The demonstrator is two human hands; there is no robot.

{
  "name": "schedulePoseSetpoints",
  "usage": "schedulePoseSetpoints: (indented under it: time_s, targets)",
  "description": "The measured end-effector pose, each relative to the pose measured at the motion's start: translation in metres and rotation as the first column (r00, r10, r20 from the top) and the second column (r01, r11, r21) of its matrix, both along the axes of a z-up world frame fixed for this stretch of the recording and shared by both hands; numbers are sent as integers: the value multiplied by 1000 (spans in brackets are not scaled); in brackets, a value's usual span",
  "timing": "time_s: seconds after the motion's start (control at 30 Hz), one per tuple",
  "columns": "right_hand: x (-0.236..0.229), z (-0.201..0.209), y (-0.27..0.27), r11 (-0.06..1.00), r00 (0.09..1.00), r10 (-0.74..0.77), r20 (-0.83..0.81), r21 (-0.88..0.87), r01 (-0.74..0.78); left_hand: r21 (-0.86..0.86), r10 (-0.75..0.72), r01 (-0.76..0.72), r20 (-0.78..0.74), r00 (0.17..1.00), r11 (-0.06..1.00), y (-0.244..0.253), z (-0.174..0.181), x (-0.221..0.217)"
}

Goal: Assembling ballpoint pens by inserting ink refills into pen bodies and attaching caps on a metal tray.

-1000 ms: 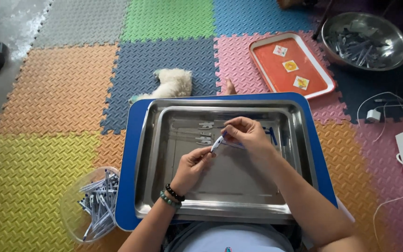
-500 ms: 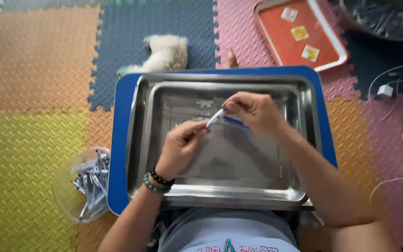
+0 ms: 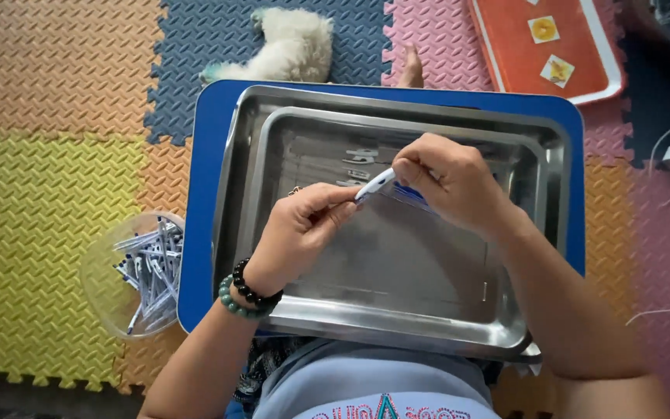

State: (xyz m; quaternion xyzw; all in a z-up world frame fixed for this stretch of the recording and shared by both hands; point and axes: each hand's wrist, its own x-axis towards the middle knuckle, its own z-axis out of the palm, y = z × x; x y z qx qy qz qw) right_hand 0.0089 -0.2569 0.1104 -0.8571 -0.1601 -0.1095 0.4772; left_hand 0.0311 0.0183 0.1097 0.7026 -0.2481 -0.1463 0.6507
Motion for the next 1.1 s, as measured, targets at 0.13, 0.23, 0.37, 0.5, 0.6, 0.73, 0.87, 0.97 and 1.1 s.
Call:
schedulePoseSetpoints:
  time_s: [0.13, 0.23, 0.37, 0.5, 0.6, 0.73, 0.87, 0.97, 1.1]
  targets:
    - [-1, -20, 10, 1000, 999, -29, -32, 5, 29, 32, 5, -5, 15, 1000, 999, 6, -13, 0]
    - [-8, -27, 18, 994, 992, -39, -124, 97, 51, 27, 1, -1, -6, 1000, 1000, 10, -14, -6]
    - [-24, -25, 27, 985, 956, -126, -265, 79, 152, 43, -12, 11, 29, 999, 999, 14, -9, -18]
    - [-27, -32, 30, 983, 936, -129, -328, 81, 164, 64, -9, 3, 99, 995, 998, 18, -4, -26]
    - [-28, -26, 36, 979, 912, -144, -383, 81, 189, 91, -17, 10, 76, 997, 996, 19, -5, -26]
    - [-25, -27, 39, 963, 879, -106, -465, 174, 208, 110, -13, 7, 54, 998, 994, 18, -12, -22]
    - [-19, -25, 43, 953, 841, -84, -535, 202, 224, 210, 2, -35, 156, 988, 977, 17, -18, -23]
    - [-18, -24, 42, 958, 817, -104, -567, 165, 237, 271, -2, -62, 230, 973, 961, 17, -16, -25]
    - [-22, -19, 38, 975, 828, -215, -519, -66, 211, 194, -9, -9, 91, 996, 981, 19, -23, -26]
